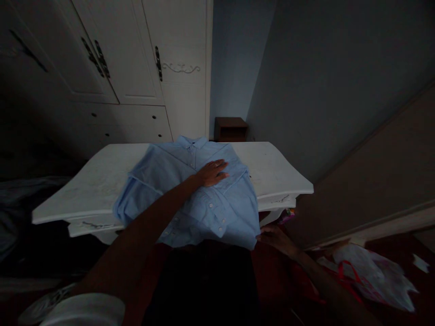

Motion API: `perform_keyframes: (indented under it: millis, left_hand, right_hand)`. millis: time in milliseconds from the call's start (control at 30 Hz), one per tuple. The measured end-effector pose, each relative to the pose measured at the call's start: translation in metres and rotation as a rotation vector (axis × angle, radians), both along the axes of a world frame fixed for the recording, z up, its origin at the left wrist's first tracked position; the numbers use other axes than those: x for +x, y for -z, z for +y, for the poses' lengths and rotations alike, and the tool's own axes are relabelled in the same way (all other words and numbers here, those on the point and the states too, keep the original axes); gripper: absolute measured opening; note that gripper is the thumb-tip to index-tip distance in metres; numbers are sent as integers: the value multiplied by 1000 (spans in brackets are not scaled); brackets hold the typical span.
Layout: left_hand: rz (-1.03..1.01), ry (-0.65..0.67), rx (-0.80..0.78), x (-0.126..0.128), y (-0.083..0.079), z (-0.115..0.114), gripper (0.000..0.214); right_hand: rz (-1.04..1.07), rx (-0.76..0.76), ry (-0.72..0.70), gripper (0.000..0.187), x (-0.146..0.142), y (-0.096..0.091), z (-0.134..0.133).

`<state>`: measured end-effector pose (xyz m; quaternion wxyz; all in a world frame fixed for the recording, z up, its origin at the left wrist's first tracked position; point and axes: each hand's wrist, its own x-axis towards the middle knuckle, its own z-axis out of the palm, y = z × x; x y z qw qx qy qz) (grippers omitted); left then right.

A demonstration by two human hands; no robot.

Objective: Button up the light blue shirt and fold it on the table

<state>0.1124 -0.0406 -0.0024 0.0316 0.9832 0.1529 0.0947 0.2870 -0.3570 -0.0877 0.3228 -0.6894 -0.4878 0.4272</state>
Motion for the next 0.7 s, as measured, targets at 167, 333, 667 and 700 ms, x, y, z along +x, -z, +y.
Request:
perform_keyframes:
  millis: [167, 333, 667, 700]
  left_hand:
    - [-192, -12, 81, -11, -14, -14, 49]
    - [-320, -24, 51, -46, -50, -34, 41]
    - [-968, -729, -99, -203, -2, -78, 32]
    - [-1025, -844, -86, -222, 11, -84, 31]
  right_hand:
    - [-119, -69, -21, 45, 9, -2, 6]
    - [-192, -172, -217, 39, 18, -27, 22]
    - [-289, 166, -234, 33, -32, -117, 109]
    - [-302, 213, -225, 32, -37, -119, 115]
